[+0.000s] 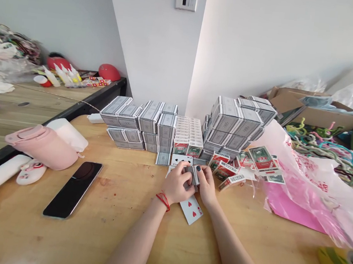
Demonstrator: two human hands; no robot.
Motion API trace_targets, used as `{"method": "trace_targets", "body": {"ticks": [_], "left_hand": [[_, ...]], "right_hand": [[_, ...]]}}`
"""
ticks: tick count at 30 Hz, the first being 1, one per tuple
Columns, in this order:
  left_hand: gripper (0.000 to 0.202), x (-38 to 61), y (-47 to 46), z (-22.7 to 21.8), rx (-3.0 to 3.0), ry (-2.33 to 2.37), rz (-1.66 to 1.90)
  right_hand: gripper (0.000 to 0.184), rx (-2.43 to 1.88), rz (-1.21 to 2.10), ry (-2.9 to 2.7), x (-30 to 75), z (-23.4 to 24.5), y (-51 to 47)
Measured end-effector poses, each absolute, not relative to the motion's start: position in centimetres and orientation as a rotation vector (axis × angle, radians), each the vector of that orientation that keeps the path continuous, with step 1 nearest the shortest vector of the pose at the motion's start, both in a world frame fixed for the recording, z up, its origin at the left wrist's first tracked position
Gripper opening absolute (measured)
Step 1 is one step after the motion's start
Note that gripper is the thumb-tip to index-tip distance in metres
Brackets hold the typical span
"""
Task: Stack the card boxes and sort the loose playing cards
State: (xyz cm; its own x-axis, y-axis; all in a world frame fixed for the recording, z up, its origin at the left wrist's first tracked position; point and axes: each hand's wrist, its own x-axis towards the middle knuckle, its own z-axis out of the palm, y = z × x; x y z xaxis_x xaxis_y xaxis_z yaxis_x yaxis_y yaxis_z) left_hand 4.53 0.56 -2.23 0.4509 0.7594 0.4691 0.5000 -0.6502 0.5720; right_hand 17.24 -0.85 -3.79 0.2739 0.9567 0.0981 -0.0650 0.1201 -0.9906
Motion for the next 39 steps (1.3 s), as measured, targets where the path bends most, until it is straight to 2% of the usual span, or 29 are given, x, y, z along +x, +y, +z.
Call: {"method": "trace_targets", "body": {"ticks": [20, 25, 36, 39], "left_hand": [[0.019, 4.71, 0.37, -2.25, 2.353, 1.123, 0.958], [0.018, 4.62, 0.34, -2.05, 2.373, 1.125, 0.930], [0.018, 4.53, 0.43, -2.08, 2.406, 1.138, 0.936], [0.016, 4.47, 0.45, -2.10, 2.420, 1.126, 0.945]], "right_hand": [[0.020, -1.188, 0.894, -1.123, 17.19, -3.79, -0.97], [0.020, -1.130, 1.006, -1.077, 17.29, -3.82, -1.19], [0.031, -1.064, 1.147, -0.958, 17.17, -3.46, -1.13], [0.039, -1.036, 1.258, -0.907, 17.29, -3.48, -1.13]]}}
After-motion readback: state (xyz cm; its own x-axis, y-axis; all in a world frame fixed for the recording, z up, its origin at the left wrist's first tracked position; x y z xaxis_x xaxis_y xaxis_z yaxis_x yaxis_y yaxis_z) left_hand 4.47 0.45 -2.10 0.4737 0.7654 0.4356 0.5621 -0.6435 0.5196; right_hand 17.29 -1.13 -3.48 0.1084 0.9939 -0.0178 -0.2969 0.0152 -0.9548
